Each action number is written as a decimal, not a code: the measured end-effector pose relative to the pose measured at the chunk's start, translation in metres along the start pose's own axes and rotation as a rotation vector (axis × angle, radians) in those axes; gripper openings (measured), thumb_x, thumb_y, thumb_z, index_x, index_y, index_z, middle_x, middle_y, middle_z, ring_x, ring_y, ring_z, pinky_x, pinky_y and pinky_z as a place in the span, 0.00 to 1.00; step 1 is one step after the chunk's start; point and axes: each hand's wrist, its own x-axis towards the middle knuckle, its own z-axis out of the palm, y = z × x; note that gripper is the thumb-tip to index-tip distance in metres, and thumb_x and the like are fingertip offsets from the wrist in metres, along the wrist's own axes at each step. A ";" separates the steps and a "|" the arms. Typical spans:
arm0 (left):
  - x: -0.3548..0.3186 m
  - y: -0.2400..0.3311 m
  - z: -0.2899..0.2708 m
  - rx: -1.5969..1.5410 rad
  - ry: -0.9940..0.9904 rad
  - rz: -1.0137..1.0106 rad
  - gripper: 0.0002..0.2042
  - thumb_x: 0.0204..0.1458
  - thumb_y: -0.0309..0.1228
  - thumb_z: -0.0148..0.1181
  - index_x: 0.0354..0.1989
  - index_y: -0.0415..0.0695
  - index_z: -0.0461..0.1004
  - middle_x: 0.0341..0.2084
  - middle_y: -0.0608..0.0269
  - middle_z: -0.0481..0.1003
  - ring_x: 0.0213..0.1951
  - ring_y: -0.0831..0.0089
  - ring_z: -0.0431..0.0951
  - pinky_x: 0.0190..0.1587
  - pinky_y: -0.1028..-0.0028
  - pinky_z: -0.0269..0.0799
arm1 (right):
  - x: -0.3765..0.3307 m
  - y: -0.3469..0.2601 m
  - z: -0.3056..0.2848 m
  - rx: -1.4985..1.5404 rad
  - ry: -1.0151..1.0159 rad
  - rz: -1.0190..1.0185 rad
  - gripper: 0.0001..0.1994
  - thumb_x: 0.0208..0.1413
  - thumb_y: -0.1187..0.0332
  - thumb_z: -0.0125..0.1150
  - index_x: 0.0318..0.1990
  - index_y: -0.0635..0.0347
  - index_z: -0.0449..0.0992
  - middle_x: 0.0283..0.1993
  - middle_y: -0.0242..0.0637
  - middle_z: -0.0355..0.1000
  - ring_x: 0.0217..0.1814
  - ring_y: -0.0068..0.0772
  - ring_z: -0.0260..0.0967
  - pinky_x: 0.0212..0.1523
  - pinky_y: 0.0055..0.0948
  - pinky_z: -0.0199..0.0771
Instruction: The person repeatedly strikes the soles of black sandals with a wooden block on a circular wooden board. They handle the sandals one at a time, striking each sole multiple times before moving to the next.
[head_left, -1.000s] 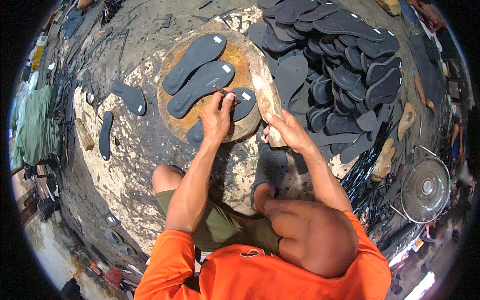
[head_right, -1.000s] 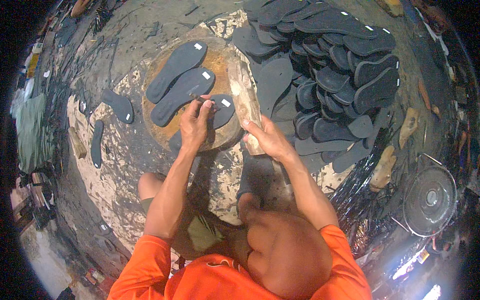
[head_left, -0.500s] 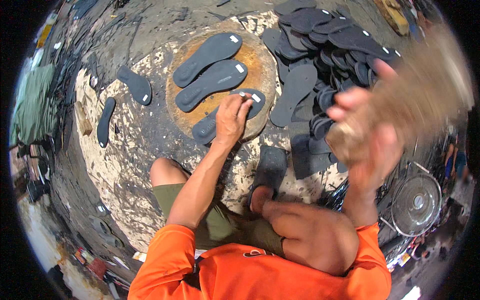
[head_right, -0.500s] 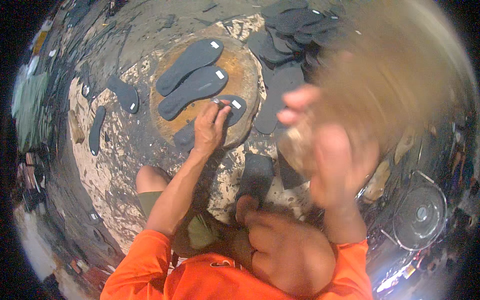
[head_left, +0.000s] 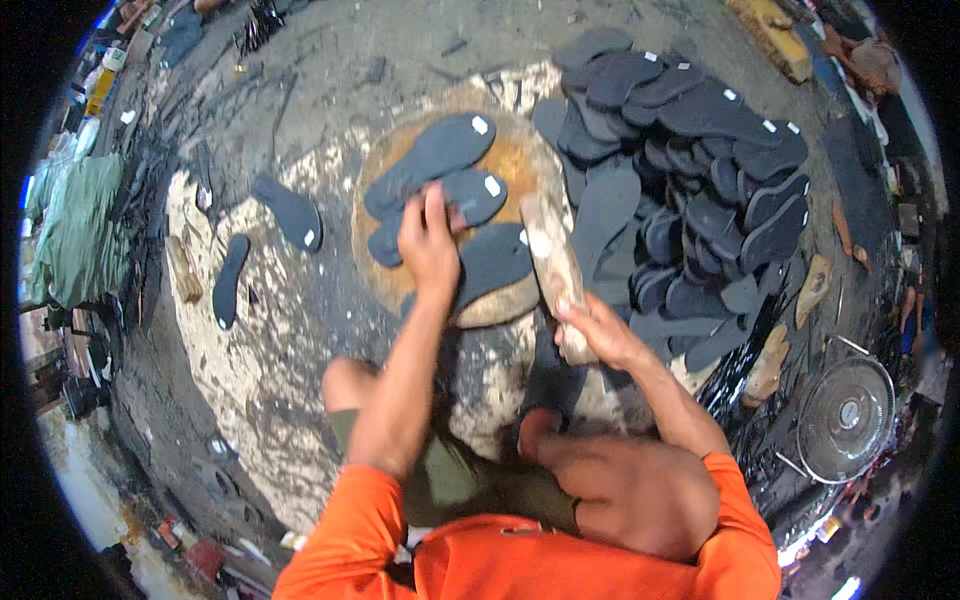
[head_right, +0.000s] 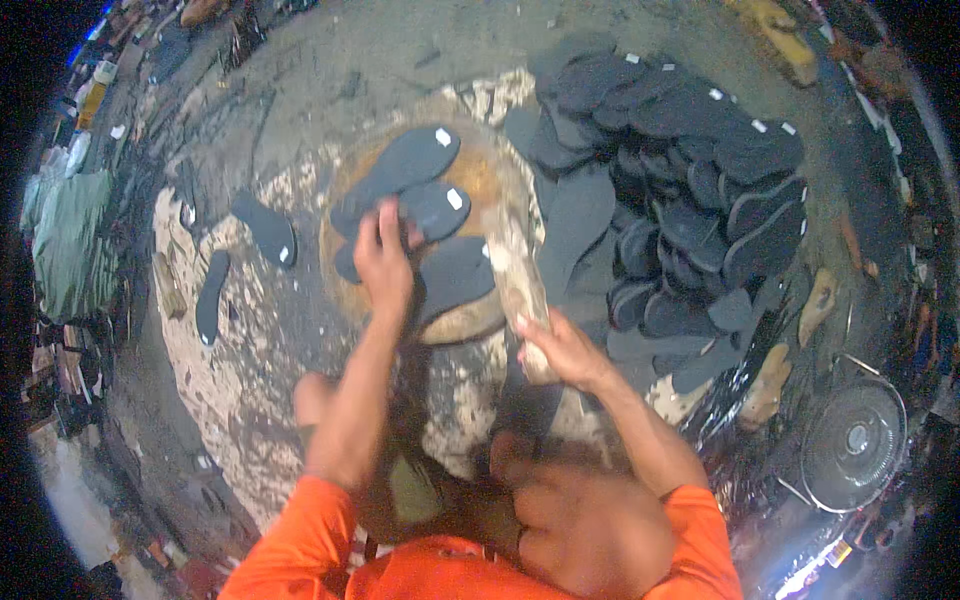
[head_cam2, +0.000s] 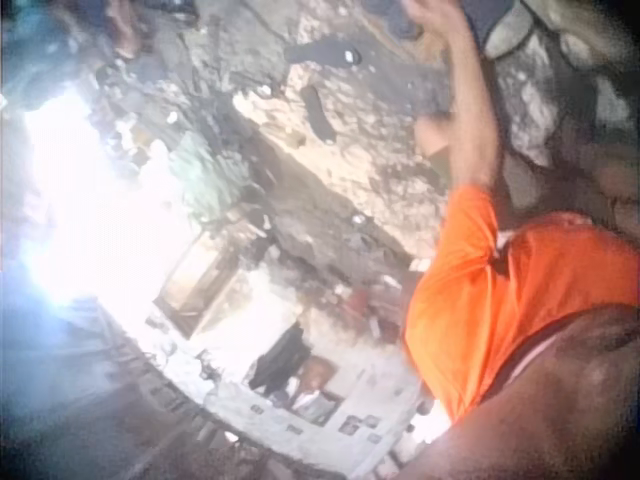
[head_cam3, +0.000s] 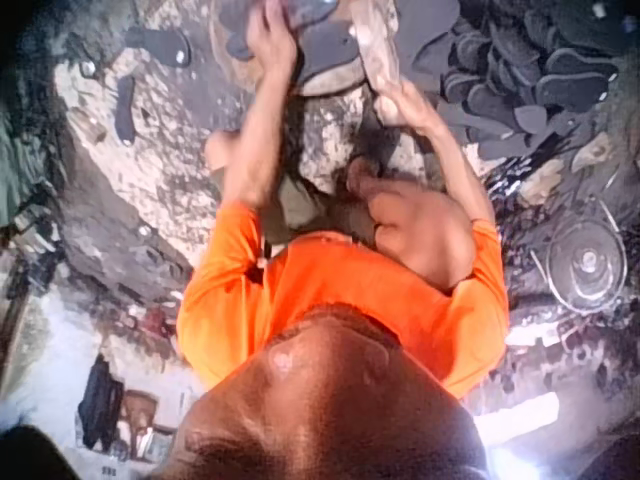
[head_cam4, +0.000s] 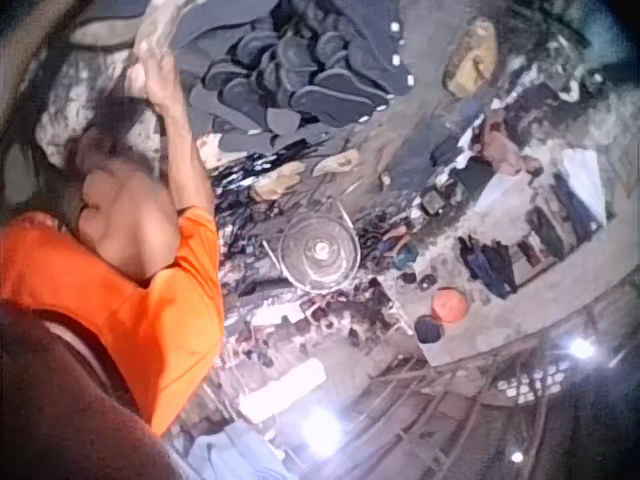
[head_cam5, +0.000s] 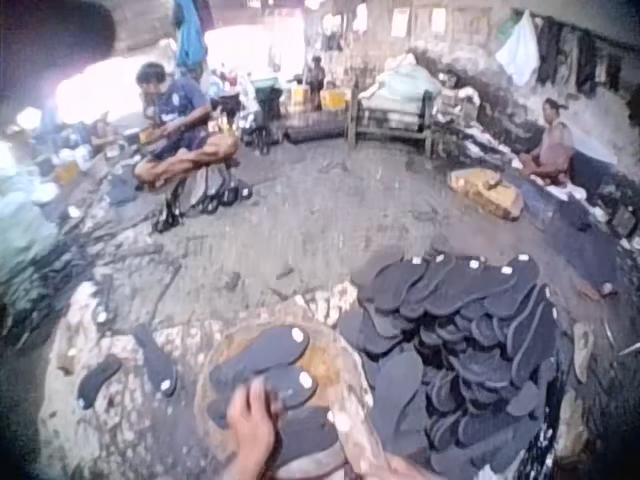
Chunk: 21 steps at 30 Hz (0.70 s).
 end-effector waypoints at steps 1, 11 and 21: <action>0.021 -0.004 -0.007 0.272 -0.100 0.137 0.16 0.67 0.40 0.57 0.38 0.36 0.79 0.24 0.60 0.78 0.28 0.76 0.78 0.35 0.71 0.74 | -0.010 0.003 0.007 0.051 -0.001 0.068 0.23 0.71 0.50 0.52 0.60 0.62 0.65 0.34 0.35 0.73 0.31 0.26 0.74 0.30 0.30 0.79; 0.043 -0.013 -0.003 0.464 -0.293 0.165 0.14 0.65 0.40 0.58 0.43 0.41 0.82 0.30 0.52 0.82 0.33 0.63 0.83 0.40 0.67 0.74 | -0.030 -0.058 0.017 0.185 0.049 0.042 0.24 0.70 0.49 0.53 0.58 0.61 0.67 0.34 0.36 0.75 0.31 0.26 0.75 0.31 0.27 0.78; 0.043 -0.029 -0.007 0.457 -0.303 0.437 0.08 0.62 0.31 0.62 0.42 0.39 0.80 0.34 0.52 0.81 0.37 0.56 0.81 0.42 0.64 0.76 | -0.083 -0.240 0.043 0.008 0.303 -0.881 0.47 0.61 0.35 0.56 0.69 0.73 0.56 0.41 0.46 0.75 0.35 0.34 0.76 0.38 0.30 0.79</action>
